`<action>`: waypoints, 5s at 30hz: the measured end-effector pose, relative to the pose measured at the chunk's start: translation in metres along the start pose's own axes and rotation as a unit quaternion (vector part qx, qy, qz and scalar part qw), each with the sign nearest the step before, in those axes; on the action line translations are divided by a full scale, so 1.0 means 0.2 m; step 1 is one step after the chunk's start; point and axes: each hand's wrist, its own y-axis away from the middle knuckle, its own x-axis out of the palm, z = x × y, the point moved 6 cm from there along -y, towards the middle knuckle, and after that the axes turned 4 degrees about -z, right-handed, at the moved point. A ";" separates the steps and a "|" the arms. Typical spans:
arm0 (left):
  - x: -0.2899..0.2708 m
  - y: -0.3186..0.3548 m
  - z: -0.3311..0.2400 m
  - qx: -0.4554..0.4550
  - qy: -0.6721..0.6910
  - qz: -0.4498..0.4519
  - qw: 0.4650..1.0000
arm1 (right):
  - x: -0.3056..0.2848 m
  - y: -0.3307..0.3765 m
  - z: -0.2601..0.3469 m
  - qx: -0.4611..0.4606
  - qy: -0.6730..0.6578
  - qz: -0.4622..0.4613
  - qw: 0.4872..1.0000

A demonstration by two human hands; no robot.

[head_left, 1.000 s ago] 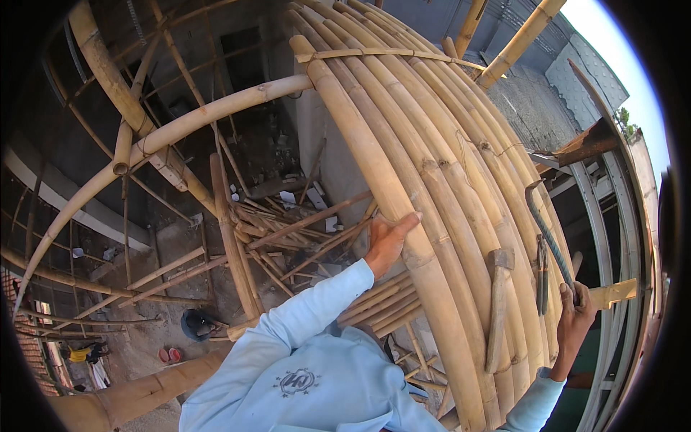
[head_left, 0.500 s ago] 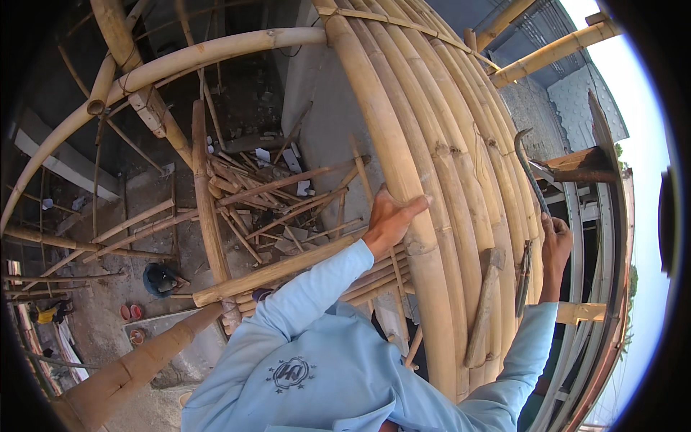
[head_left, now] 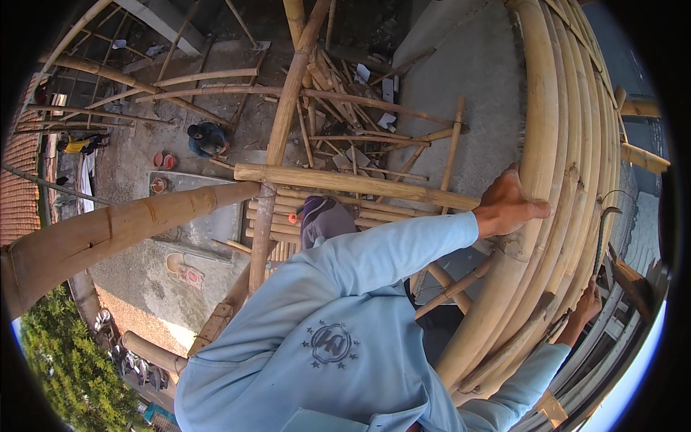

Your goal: The person uses a metal hook tool to pry apart and reposition bamboo poles within a curved scaffolding structure. They repeatedly lift, align, and secure the poles by hand, working on the upper section of the assembly.

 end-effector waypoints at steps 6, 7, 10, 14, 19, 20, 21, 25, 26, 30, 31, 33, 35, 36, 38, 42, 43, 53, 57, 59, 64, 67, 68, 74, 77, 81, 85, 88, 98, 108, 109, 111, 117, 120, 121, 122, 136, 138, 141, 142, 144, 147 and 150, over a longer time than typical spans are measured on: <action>0.02 -0.02 -0.01 0.054 0.018 0.026 0.998 | 0.06 -0.05 -0.07 -0.027 0.084 0.070 0.994; 0.02 -0.03 -0.02 0.072 -0.008 0.039 0.997 | 0.14 0.00 0.03 -0.060 0.091 0.062 0.992; 0.03 -0.05 -0.05 0.076 -0.045 0.072 0.993 | 0.21 0.09 0.09 -0.039 0.113 0.055 0.991; 0.04 -0.04 -0.10 0.041 -0.045 0.099 0.993 | 0.23 0.23 0.33 -0.150 0.239 0.015 0.959; 0.01 -0.03 -0.07 0.052 -0.024 0.069 0.996 | 0.22 0.24 0.30 -0.182 0.290 0.026 0.939; 0.00 -0.03 -0.05 0.057 -0.014 0.042 0.997 | 0.22 0.24 0.28 -0.200 0.294 0.015 0.935; 0.00 -0.03 -0.03 0.038 -0.053 0.014 0.998 | 0.21 0.24 0.25 -0.147 0.323 0.021 0.935; -0.06 0.01 -0.06 -0.018 -0.121 -0.005 0.992 | 0.14 0.26 0.25 -0.156 0.335 0.095 0.924; -0.07 0.02 -0.07 -0.022 -0.128 0.002 0.992 | 0.13 0.27 0.27 -0.173 0.371 0.112 0.905; -0.10 0.04 -0.09 -0.049 -0.155 0.011 0.987 | 0.07 0.31 0.51 -0.204 0.420 0.174 0.867; -0.11 0.05 -0.08 -0.057 -0.162 0.014 0.985 | 0.03 0.31 0.53 -0.217 0.419 0.180 0.863; -0.22 0.07 -0.14 -0.051 -0.176 -0.020 0.983 | 0.01 0.37 0.72 -0.196 0.396 0.191 0.877; -0.39 0.07 -0.22 -0.013 -0.188 -0.073 0.979 | -0.05 0.41 0.82 -0.260 0.359 0.185 0.877; -0.50 0.02 -0.29 0.024 -0.196 -0.114 0.974 | -0.03 0.45 0.92 -0.187 0.332 0.186 0.906; -0.70 -0.06 -0.61 0.108 -0.260 -0.184 0.942 | 0.00 0.55 1.10 -0.169 0.259 0.196 0.931; -1.01 -0.31 -1.28 0.366 -0.372 -0.304 0.797 | 0.22 0.57 1.41 -0.170 0.034 0.265 0.949; -1.00 -0.38 -1.42 0.357 -0.415 -0.302 0.781 | 0.29 0.56 1.55 -0.174 0.005 0.275 0.946; -1.21 -1.17 -1.81 0.253 -0.851 -0.199 0.415 | 1.23 0.44 2.93 -0.334 -0.196 0.235 0.892; -1.41 -1.28 -1.82 0.170 -0.918 -0.129 0.333 | 1.92 0.81 2.85 -0.199 -0.332 0.367 0.846; -1.38 -1.36 -1.79 0.142 -0.943 -0.083 0.290 | 2.18 0.87 2.62 -0.097 -0.358 0.390 0.843; -1.38 -1.43 -1.78 0.263 -0.901 -0.055 0.339 | 2.66 0.34 2.06 0.113 -0.507 0.263 0.813; -1.52 -1.44 -1.77 0.343 -0.863 -0.062 0.365 | 2.80 0.11 2.08 0.154 -0.551 0.209 0.793; -1.53 -1.47 -1.77 0.347 -0.861 -0.054 0.368 | 2.86 0.04 2.08 0.189 -0.604 0.229 0.740; -1.45 -1.49 -1.76 0.337 -0.862 -0.050 0.376 | 3.03 -0.19 2.17 0.229 -0.785 0.221 0.532; -1.47 -1.47 -1.78 0.316 -0.866 -0.053 0.384 | 3.02 -0.10 2.24 0.206 -0.797 0.169 0.542; -1.53 -1.49 -1.78 0.349 -0.862 -0.053 0.363 | 3.00 0.05 2.32 0.158 -0.786 0.143 0.580; -1.49 -1.50 -1.78 0.344 -0.857 -0.043 0.382 | 3.12 -0.02 2.23 0.220 -0.847 0.254 0.413; -1.40 -1.50 -1.76 0.319 -0.853 -0.035 0.412 | 3.17 -0.02 2.30 0.147 -0.848 0.405 0.309; -1.42 -1.49 -1.77 0.329 -0.856 -0.042 0.395 | 3.23 -0.03 2.44 0.085 -0.900 0.411 0.114; -1.43 -1.50 -1.78 0.333 -0.853 -0.018 0.401 | 3.03 -0.21 2.23 -0.134 -0.417 0.096 0.894; -1.43 -1.51 -1.77 0.330 -0.852 -0.014 0.407 | 2.99 -0.22 2.25 -0.186 -0.320 0.031 0.928; -1.44 -1.51 -1.78 0.330 -0.847 -0.011 0.416 | 2.91 -0.22 2.29 -0.254 -0.191 -0.070 0.945; -1.45 -1.51 -1.77 0.343 -0.846 -0.029 0.408 | 2.91 -0.13 2.21 -0.162 -0.305 -0.069 0.936; -1.48 -1.50 -1.77 0.342 -0.842 -0.033 0.415 | 3.08 -0.08 2.15 0.067 -0.647 0.228 0.724; -1.48 -1.50 -1.77 0.344 -0.839 -0.032 0.420 | 3.13 -0.07 2.16 0.119 -0.704 0.312 0.627; -1.47 -1.51 -1.77 0.345 -0.842 -0.030 0.413 | 3.17 -0.06 2.19 0.158 -0.755 0.386 0.505; -1.43 -1.51 -1.76 0.353 -0.836 -0.022 0.420 | 2.96 -0.11 2.22 -0.096 -0.592 -0.139 0.788; -1.43 -1.52 -1.76 0.360 -0.836 -0.018 0.413 | 2.90 -0.06 2.24 -0.234 -0.404 -0.238 0.852; -1.43 -1.52 -1.76 0.355 -0.833 -0.024 0.424 | 2.91 -0.06 2.21 -0.243 -0.414 -0.129 0.868; -1.43 -1.51 -1.75 0.351 -0.831 -0.028 0.430 | 2.95 -0.07 2.20 -0.175 -0.516 -0.030 0.838; -1.46 -1.51 -1.76 0.349 -0.842 -0.030 0.410 | 3.05 -0.09 2.19 -0.070 -0.724 0.187 0.660; -1.46 -1.52 -1.76 0.352 -0.842 -0.030 0.409 | 3.17 -0.11 2.23 0.044 -0.847 0.399 0.348; -1.44 -1.52 -1.76 0.363 -0.836 -0.018 0.411 | 3.19 -0.08 2.34 0.048 -0.872 0.449 0.188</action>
